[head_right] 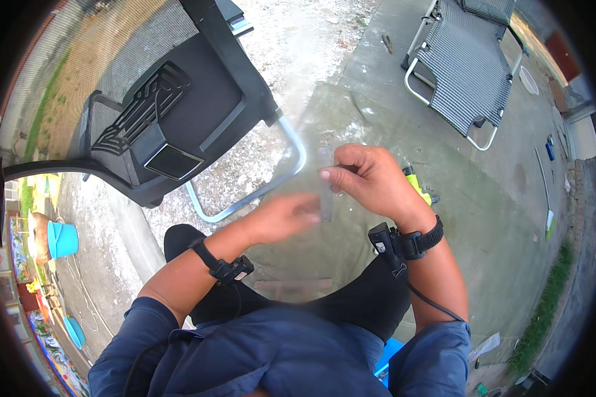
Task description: The person uses a metal file to smooth the edges of a black mesh office chair. They walk to the chair, file the frame, and then flip the chair over to inspect the underside and the seat. The person handles the chair and the file throughout the process.
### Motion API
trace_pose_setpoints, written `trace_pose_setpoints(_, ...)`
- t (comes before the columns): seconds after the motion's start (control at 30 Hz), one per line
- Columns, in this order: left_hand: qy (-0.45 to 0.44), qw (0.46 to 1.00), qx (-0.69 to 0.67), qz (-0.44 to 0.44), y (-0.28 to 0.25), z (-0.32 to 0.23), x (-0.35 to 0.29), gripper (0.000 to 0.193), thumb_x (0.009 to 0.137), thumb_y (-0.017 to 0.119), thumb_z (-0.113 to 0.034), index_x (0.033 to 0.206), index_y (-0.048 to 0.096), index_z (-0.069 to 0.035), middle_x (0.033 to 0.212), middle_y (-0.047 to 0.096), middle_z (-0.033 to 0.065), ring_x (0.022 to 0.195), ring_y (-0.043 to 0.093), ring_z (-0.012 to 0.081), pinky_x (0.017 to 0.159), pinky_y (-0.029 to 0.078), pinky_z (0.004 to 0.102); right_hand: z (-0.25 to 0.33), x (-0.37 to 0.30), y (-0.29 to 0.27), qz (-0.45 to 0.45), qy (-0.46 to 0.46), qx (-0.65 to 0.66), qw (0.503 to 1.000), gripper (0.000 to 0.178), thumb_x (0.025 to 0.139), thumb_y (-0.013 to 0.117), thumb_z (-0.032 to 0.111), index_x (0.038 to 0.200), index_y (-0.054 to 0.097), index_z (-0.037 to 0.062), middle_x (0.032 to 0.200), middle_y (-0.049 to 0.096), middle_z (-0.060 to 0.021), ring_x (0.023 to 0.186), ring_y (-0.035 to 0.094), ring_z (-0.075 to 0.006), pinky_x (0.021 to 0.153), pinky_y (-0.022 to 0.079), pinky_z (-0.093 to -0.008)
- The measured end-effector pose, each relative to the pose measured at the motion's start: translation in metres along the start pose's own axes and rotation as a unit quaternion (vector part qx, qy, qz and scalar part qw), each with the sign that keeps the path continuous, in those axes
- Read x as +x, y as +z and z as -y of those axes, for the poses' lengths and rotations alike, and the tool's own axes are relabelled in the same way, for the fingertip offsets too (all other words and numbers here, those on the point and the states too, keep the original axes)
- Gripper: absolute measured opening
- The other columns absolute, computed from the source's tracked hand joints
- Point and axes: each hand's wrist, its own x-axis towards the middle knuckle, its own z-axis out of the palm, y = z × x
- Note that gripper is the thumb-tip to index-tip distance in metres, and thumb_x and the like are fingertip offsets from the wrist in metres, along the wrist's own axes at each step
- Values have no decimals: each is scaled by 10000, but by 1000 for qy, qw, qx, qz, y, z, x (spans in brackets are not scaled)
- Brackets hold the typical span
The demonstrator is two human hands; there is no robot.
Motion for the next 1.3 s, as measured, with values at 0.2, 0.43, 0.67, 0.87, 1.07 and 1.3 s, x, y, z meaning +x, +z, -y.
trace_pose_setpoints(0.2, 26, 994, 63, -86, 4, -61, -67, 269, 941, 618, -181, 1148, 612, -9, 950, 674, 144, 870, 651, 268, 790, 500, 387, 65, -29, 37, 18, -38, -14, 999, 147, 937, 680, 122, 867, 672, -6, 753, 646, -3, 696, 580, -60, 636, 475, -236)
trace_pose_setpoints(0.43, 123, 952, 96, -264, -8, -61, -114, 200, 944, 605, -159, 1096, 640, -34, 879, 684, 126, 789, 650, 239, 726, 506, 348, 140, -35, 88, -9, -86, -63, 994, 181, 946, 676, 196, 997, 691, 23, 805, 663, 11, 713, 589, -44, 625, 469, -215)
trace_pose_setpoints(0.67, 207, 855, 113, -463, -90, -70, -83, 193, 925, 584, -166, 1061, 642, -43, 978, 677, 162, 837, 670, 326, 755, 516, 388, 125, -1, 99, -52, -73, -27, 996, 301, 948, 661, 198, 1198, 637, 31, 962, 687, -15, 764, 645, -83, 653, 498, -236)
trace_pose_setpoints(0.87, 183, 759, 276, -561, -152, -102, -17, 211, 943, 584, -161, 1107, 634, -38, 888, 705, 137, 785, 683, 280, 714, 513, 366, 80, 63, 85, -92, -71, 105, 988, 339, 932, 644, 185, 1202, 618, -18, 980, 696, -95, 766, 687, -143, 687, 543, -283)
trace_pose_setpoints(1.07, 196, 713, 320, -592, -187, -134, 30, 160, 943, 566, -175, 1014, 607, -38, 830, 678, 157, 753, 661, 339, 683, 498, 431, 43, 132, 84, -93, -82, 264, 957, 313, 963, 614, 192, 1224, 606, 19, 985, 693, -55, 765, 675, -127, 641, 488, -242)
trace_pose_setpoints(1.3, 145, 745, 283, -586, -207, -143, 60, 179, 939, 527, -187, 917, 594, -22, 770, 645, 224, 749, 629, 436, 674, 480, 502, 30, 163, 55, -106, -43, 265, 957, 340, 965, 618, 202, 1251, 593, 20, 1014, 682, -87, 788, 686, -151, 639, 487, -238)
